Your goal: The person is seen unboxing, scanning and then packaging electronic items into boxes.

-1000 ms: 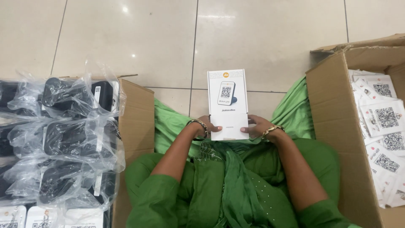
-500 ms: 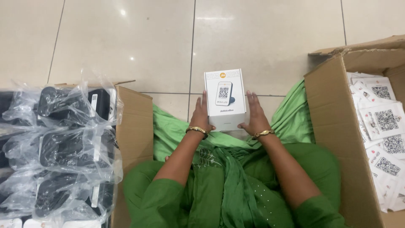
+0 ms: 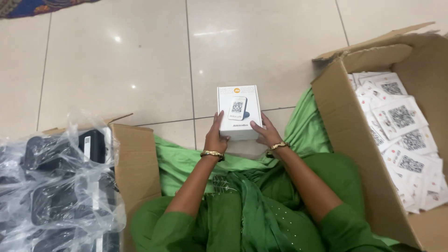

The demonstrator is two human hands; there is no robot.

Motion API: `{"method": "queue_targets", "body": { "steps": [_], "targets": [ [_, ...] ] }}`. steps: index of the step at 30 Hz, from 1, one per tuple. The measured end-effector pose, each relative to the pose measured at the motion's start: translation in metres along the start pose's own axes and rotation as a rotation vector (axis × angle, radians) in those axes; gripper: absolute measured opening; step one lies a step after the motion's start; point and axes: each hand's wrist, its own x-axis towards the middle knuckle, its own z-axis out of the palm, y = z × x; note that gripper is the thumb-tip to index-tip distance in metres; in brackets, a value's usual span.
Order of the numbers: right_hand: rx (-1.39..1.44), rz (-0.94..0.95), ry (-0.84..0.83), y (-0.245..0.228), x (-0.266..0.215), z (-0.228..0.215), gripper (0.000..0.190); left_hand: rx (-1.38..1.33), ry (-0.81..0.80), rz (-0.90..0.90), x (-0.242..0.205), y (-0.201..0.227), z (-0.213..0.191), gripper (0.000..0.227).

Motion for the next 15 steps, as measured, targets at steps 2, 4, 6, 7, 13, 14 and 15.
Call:
{"method": "queue_targets", "body": {
  "steps": [2,4,6,7,13,14,15],
  "targets": [
    [0.357,0.272,0.078,-0.026,-0.024,-0.009,0.095,0.046,0.023,0.241,-0.004,0.023,0.005,0.09],
    [0.506,0.235,0.182,-0.042,-0.055,-0.043,0.092,0.003,-0.03,0.323,-0.013,0.076,0.012,0.082],
    [0.657,0.192,0.278,-0.06,-0.099,-0.082,0.09,-0.037,-0.082,0.399,-0.029,0.134,0.028,0.074],
    [0.711,0.06,0.326,-0.072,-0.126,-0.103,0.088,-0.142,-0.159,0.516,-0.039,0.164,0.039,0.072],
    [0.889,-0.305,0.451,-0.103,-0.273,-0.221,0.081,-0.216,-0.299,1.076,-0.108,0.273,0.107,0.079],
    [0.758,-0.39,0.555,-0.113,-0.296,-0.231,0.081,-0.238,-0.354,1.112,-0.118,0.283,0.114,0.079],
    [0.759,-0.39,0.561,-0.092,-0.32,-0.23,0.081,-0.24,-0.36,1.113,-0.126,0.28,0.117,0.079]
  ]
}}
